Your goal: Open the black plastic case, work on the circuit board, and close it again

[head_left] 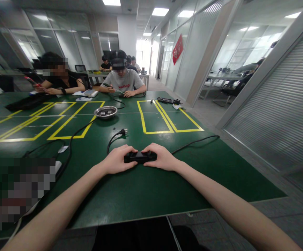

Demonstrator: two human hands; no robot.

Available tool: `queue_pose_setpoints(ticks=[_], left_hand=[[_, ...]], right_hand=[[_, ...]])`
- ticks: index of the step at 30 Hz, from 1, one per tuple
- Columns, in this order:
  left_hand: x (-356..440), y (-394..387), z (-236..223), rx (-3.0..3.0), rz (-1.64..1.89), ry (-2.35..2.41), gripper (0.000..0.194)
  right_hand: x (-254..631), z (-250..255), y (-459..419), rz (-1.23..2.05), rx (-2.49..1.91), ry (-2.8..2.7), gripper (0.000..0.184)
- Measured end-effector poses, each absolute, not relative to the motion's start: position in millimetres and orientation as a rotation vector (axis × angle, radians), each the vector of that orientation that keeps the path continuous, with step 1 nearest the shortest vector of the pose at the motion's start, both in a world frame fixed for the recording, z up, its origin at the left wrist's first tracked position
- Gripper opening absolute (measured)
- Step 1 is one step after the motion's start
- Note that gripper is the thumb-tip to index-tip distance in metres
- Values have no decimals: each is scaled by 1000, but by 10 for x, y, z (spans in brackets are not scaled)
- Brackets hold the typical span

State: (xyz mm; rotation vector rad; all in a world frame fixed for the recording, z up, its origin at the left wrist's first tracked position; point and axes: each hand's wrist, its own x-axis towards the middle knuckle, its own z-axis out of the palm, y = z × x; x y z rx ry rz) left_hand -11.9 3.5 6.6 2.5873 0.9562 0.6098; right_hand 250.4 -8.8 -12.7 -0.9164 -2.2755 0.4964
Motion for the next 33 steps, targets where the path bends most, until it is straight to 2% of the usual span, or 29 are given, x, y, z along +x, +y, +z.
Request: queue_pose_setpoints(ticks=[12, 17, 22, 27, 33], left_hand=[[-119, 10, 69, 2585, 576, 938, 38], [-93, 10, 104, 2649, 572, 942, 24], [-80, -2, 154, 2719, 557, 905, 27], [-76, -14, 167, 2712, 536, 897, 27], [-75, -6, 160, 2712, 546, 920, 31]], right_hand=[[2526, -100, -114, 434, -935, -2321, 32], [2518, -78, -118, 376, -974, -2375, 27], [2539, -64, -127, 348, -976, -2384, 28], [2549, -93, -131, 357, -915, -2368, 42], [2533, -77, -140, 359, -877, -2371, 32]])
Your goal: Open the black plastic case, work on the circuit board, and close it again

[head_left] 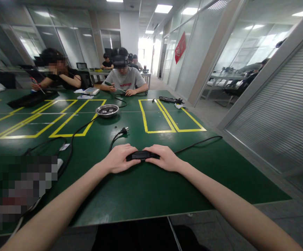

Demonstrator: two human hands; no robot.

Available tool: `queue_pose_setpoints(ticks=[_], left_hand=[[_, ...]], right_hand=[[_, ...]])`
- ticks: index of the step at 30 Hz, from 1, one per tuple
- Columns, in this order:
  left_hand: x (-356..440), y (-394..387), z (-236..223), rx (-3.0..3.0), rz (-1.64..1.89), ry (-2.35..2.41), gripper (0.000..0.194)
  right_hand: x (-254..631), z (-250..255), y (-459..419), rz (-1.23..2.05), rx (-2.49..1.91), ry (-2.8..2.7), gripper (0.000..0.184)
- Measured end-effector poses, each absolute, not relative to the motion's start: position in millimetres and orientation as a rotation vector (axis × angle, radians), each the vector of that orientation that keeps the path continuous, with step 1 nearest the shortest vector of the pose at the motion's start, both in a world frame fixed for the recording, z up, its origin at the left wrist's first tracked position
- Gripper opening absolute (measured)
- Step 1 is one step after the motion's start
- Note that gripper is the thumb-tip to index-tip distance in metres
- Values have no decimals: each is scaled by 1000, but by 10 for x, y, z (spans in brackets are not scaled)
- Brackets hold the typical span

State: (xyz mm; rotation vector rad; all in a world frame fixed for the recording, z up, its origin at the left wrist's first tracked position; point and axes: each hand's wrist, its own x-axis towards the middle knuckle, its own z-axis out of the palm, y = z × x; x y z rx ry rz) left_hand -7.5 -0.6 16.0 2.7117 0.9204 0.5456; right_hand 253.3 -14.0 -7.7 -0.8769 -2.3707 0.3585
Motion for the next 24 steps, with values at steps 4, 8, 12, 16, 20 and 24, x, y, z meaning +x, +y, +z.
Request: queue_pose_setpoints(ticks=[4, 8, 12, 16, 20, 24], left_hand=[[-72, -9, 166, 2726, 512, 935, 32], [-67, -22, 169, 2722, 511, 926, 33], [-64, -22, 155, 2714, 518, 907, 33], [-61, -22, 148, 2720, 515, 902, 33], [-54, -41, 157, 2734, 529, 876, 33], [-54, -52, 153, 2749, 585, 872, 33]], right_hand=[[2523, -36, -167, 316, -892, -2385, 31], [2510, -30, -186, 272, -903, -2384, 29], [2503, -54, -184, 273, -878, -2384, 32], [2497, -73, -180, 262, -844, -2397, 38], [2481, -58, -199, 226, -820, -2424, 36], [2468, -8, -230, 177, -773, -2399, 33]])
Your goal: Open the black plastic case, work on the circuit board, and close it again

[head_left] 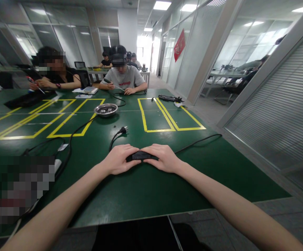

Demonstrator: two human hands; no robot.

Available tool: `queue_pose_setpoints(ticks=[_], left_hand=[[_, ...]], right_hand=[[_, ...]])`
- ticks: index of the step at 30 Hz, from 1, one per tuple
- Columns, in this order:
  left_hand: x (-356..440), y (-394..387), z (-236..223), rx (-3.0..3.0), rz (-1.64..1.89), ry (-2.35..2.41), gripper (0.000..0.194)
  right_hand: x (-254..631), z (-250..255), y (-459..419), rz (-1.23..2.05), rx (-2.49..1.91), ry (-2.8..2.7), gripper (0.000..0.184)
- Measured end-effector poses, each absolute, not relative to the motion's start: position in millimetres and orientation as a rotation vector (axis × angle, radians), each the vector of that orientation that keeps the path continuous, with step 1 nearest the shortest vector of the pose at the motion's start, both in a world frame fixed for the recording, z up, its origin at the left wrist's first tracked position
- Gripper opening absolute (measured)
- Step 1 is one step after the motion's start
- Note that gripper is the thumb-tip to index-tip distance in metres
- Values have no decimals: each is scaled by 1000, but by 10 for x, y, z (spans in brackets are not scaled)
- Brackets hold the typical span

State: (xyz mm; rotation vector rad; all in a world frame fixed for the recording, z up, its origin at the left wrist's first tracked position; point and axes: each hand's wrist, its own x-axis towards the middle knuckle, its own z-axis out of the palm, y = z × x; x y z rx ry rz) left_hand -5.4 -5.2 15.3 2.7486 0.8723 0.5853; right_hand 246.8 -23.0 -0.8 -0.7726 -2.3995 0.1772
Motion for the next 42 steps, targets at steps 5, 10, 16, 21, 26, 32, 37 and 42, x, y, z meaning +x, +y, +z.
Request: queue_pose_setpoints(ticks=[5, 10, 16, 21, 26, 32, 37, 42], left_hand=[[-71, -46, 130, 2776, 739, 852, 38], [-78, -56, 114, 2804, 866, 840, 41], [-72, -62, 92, 2855, 853, 834, 42], [-53, -84, 120, 2724, 800, 919, 45], [-15, -92, 177, 2292, 625, 966, 46], [10, -57, 183, 2065, 636, 906, 40], [2, -62, 121, 2352, 839, 995, 26], [24, -83, 100, 2627, 859, 961, 21]], right_hand=[[2475, 39, -249, 105, -750, -2352, 35], [2485, 30, -236, 51, -706, -2298, 35], [2480, 9, -216, 0, -652, -2271, 31], [2486, 6, -211, -132, -624, -2245, 33], [2533, -11, -212, -329, -512, -2281, 35], [2522, -24, -190, -327, -592, -2348, 34], [2499, -48, -153, -52, -819, -2378, 48], [2536, -68, -140, 79, -849, -2311, 30]])
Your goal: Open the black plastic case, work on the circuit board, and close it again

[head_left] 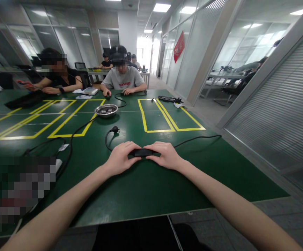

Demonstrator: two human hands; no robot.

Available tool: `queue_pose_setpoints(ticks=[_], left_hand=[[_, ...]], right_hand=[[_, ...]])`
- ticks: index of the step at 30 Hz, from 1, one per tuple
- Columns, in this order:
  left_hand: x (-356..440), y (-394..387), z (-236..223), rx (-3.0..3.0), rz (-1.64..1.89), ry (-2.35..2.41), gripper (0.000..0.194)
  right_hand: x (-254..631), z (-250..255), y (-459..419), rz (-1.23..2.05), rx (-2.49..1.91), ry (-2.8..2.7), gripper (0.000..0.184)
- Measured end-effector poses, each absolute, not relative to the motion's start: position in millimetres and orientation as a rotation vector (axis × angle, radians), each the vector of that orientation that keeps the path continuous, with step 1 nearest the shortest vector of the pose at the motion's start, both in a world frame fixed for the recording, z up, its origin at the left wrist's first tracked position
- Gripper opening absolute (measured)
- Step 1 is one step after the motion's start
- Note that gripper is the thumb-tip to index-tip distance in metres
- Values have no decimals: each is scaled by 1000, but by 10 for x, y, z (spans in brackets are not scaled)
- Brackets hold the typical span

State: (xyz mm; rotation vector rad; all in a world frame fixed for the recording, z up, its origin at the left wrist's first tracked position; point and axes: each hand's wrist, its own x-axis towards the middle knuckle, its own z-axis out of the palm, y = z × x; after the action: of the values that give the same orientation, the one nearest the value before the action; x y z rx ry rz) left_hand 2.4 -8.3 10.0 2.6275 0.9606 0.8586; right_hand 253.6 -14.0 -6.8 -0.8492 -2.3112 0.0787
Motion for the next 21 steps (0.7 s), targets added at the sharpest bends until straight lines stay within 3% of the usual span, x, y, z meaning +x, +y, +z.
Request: queue_pose_setpoints(ticks=[3, 8, 15, 21], left_hand=[[43, -94, 90, 2671, 846, 1014, 25], [64, -107, 65, 2734, 702, 1075, 16], [41, -95, 106, 2681, 592, 1177, 27], [62, -69, 70, 2544, 583, 1239, 39]], right_hand=[[2549, -89, -129, 68, -823, -2293, 31], [2564, -110, -86, 126, -808, -2359, 36], [2596, -132, -63, 185, -782, -2378, 36], [2515, -89, -124, 23, -768, -2563, 60]])
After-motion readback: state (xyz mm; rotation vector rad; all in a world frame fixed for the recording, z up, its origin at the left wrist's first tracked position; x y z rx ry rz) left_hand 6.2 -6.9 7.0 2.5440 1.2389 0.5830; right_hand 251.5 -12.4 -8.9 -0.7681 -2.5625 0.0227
